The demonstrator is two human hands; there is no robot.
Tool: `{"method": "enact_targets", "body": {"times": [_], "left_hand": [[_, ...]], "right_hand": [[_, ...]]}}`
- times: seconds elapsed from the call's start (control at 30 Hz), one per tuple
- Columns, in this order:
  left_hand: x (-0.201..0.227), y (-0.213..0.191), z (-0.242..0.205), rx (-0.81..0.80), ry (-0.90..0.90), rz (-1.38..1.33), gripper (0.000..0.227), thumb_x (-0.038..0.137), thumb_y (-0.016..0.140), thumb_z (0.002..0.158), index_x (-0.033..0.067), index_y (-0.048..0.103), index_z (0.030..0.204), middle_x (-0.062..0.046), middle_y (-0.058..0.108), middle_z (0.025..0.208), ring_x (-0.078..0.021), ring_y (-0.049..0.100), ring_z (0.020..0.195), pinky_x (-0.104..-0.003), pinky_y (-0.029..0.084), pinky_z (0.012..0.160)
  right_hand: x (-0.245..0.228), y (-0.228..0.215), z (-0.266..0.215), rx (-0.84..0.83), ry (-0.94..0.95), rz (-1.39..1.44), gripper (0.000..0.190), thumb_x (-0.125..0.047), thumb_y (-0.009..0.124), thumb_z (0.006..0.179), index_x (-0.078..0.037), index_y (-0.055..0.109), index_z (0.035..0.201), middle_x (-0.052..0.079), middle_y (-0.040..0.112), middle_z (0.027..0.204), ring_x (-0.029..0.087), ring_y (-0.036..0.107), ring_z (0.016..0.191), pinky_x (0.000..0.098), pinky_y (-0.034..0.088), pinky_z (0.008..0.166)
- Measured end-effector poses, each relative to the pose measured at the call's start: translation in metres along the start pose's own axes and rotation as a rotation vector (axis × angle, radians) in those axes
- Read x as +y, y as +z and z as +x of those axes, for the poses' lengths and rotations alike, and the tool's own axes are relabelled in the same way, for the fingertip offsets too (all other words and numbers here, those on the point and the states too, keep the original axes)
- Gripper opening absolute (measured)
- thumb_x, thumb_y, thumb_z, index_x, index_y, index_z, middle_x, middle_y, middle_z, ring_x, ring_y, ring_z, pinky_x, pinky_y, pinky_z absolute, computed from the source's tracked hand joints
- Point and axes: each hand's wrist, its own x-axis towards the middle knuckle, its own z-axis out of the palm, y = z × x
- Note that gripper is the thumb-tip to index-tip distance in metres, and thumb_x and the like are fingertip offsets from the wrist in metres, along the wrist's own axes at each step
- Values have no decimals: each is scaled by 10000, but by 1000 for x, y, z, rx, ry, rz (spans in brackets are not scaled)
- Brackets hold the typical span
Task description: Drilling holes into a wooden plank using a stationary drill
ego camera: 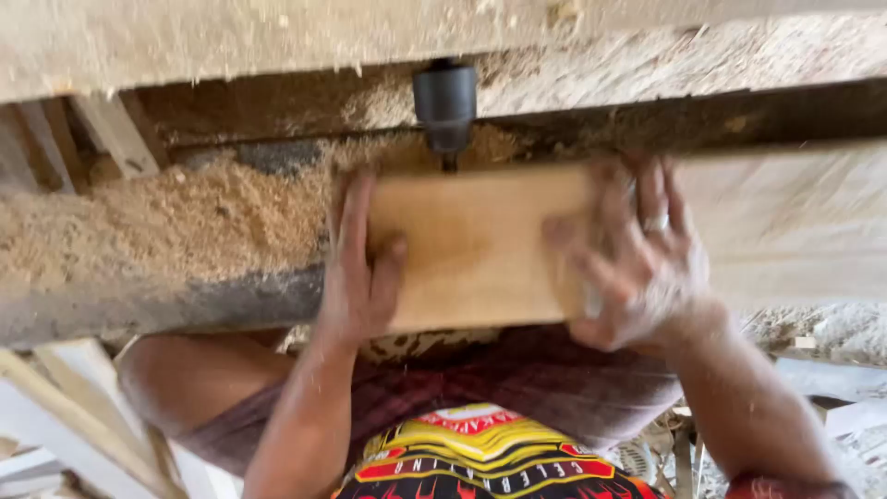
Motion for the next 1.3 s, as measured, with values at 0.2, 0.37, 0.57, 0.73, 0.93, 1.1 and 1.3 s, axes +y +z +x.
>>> {"method": "enact_targets", "body": {"times": [0.2,0.37,0.57,0.73,0.93,1.1,1.3], "left_hand": [[-28,4,-6,11,18,36,714,78,552,940,28,292,1603,-294,295,1632,-502,353,1484,-580,341,1221],[-4,-4,-3,38,60,35,587,120,541,1025,19,342,1568,-235,352,1615,-440,367,1520,-532,355,1256],[-8,-11,24,-3,60,-13,629,94,555,1002,37,322,1584,-245,359,1563,-428,394,1437,-543,377,1198],[0,-6,1,-3,15,-6,544,111,520,1018,15,387,1536,-259,365,1610,-455,374,1527,-530,368,1246],[-11,-2,-40,22,-74,-41,519,261,548,1053,13,425,1492,-231,374,1558,-417,411,1444,-513,377,1216],[-10,-4,-32,31,-45,-5,533,239,537,1054,12,403,1517,-251,394,1523,-427,442,1401,-521,400,1184],[-16,-3,-29,-15,13,-78,741,324,671,1030,127,260,1615,-188,228,1680,-403,278,1590,-555,332,1323]], "right_hand": [[5,14,-2,4,-29,-20,802,-418,706,615,-187,699,1382,330,436,1504,567,256,1461,747,230,1191],[-11,-5,15,22,4,-53,687,-339,686,552,-178,714,1219,338,496,1424,585,452,1330,715,397,1139],[-1,-7,37,-22,-15,-42,710,-365,708,529,-196,677,1217,312,475,1361,531,472,1247,735,419,1078],[-11,1,10,40,-18,-75,526,-308,664,745,-112,734,1228,354,441,1469,586,427,1373,722,390,1163],[-21,24,-34,-139,-6,-42,817,-494,736,616,-316,609,1403,292,327,1601,535,246,1485,750,330,1156],[-21,17,-16,-125,-3,-79,786,-532,742,618,-297,639,1361,330,518,1451,595,461,1368,717,369,1188],[-1,36,-67,-361,26,-47,1309,-939,723,686,-283,160,1668,247,-198,1647,438,-191,1546,658,-225,1195]]}}
